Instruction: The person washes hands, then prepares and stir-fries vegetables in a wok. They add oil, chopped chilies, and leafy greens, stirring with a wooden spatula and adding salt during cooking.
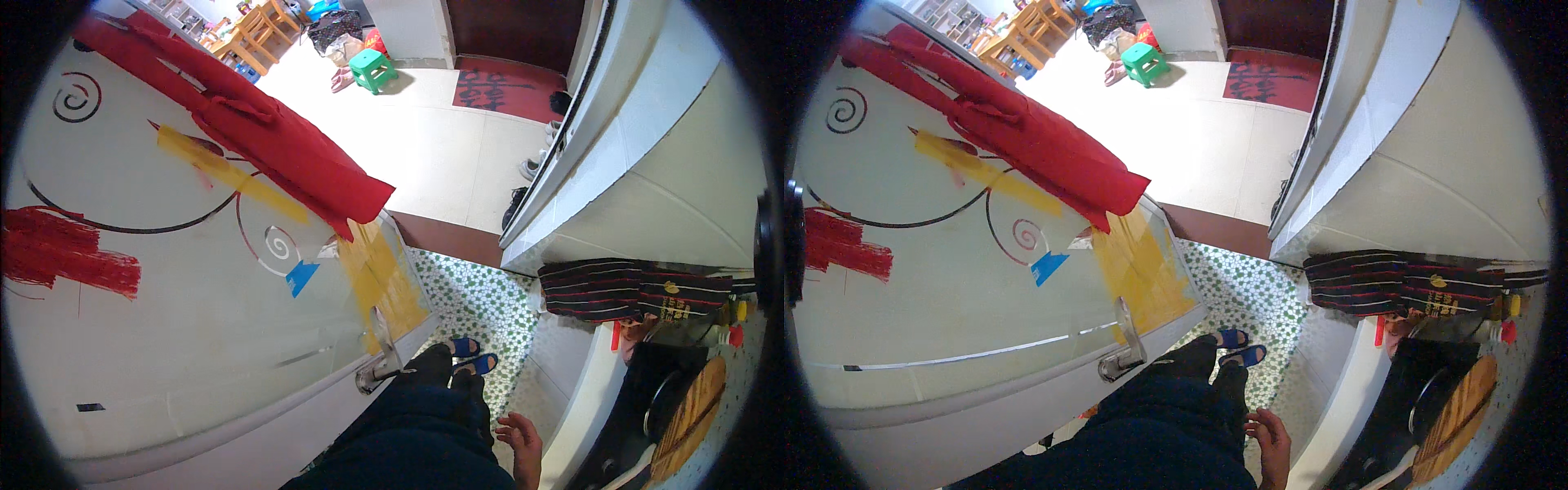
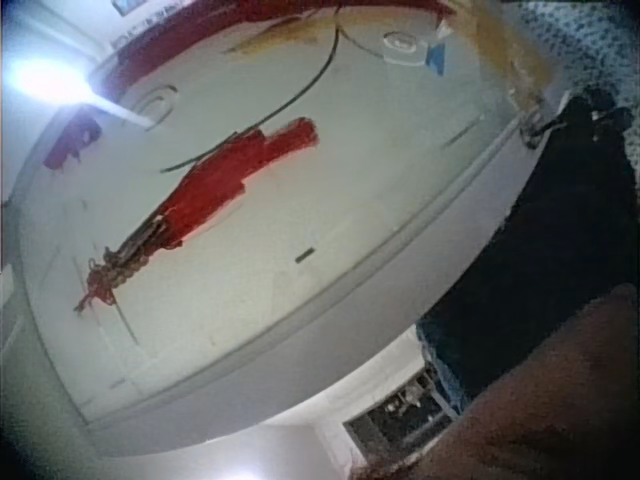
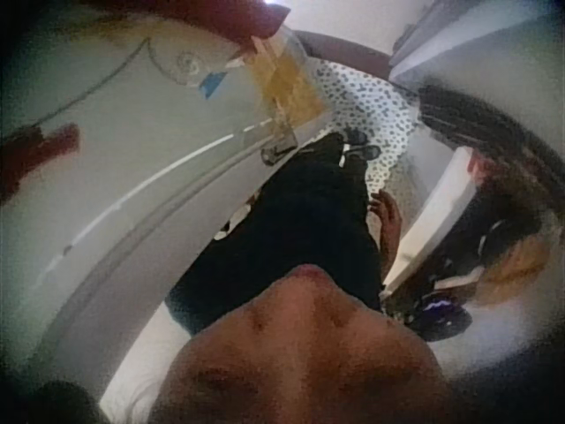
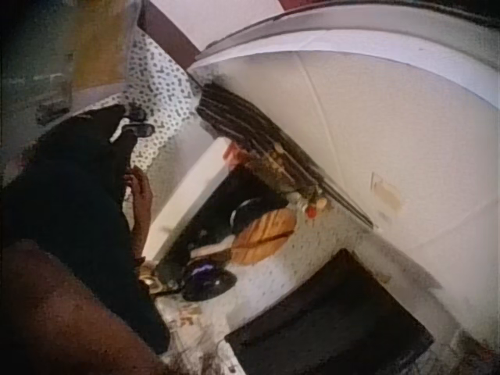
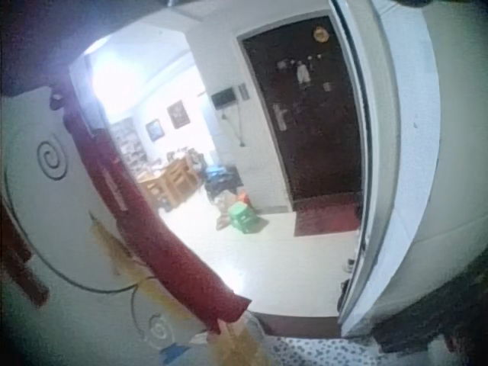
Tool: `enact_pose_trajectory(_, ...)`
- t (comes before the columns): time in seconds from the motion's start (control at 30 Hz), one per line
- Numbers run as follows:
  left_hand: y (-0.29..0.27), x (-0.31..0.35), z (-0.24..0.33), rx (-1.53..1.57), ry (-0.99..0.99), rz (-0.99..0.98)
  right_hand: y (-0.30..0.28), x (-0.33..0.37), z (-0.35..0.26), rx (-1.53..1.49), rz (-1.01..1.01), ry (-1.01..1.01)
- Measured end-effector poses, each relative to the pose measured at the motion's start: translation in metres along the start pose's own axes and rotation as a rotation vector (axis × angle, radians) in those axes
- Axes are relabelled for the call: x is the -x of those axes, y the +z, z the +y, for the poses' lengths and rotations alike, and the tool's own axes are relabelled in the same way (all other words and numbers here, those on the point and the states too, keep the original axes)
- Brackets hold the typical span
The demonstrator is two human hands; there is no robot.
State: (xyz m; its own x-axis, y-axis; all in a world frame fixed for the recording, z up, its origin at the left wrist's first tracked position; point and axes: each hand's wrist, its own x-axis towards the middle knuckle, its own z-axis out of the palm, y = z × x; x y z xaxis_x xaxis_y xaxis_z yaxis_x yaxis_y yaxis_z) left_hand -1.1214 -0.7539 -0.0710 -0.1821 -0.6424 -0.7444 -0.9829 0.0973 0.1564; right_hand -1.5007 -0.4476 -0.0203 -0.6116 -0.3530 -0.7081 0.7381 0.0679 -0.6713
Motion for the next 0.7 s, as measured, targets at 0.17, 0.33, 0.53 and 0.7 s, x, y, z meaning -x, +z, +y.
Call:
enact_pose_trajectory(0.17, -0.006, -0.003, 0.0, -0.006, 0.005, -0.006, 0.001, 0.005, 0.002, -0.025, 0.028, -0.006)
enact_pose_trajectory(0.33, -0.009, -0.005, -0.002, -0.016, 0.01, -0.005, 0.003, 0.009, 0.003, -0.023, 0.036, -0.019)
enact_pose_trajectory(0.53, -0.012, -0.006, -0.006, -0.022, 0.013, -0.002, 0.001, 0.016, 0.006, -0.021, 0.061, -0.019)
enact_pose_trajectory(0.7, -0.017, -0.01, -0.002, -0.039, 0.058, 0.007, -0.002, 0.023, 0.011, -0.03, 0.092, -0.026)
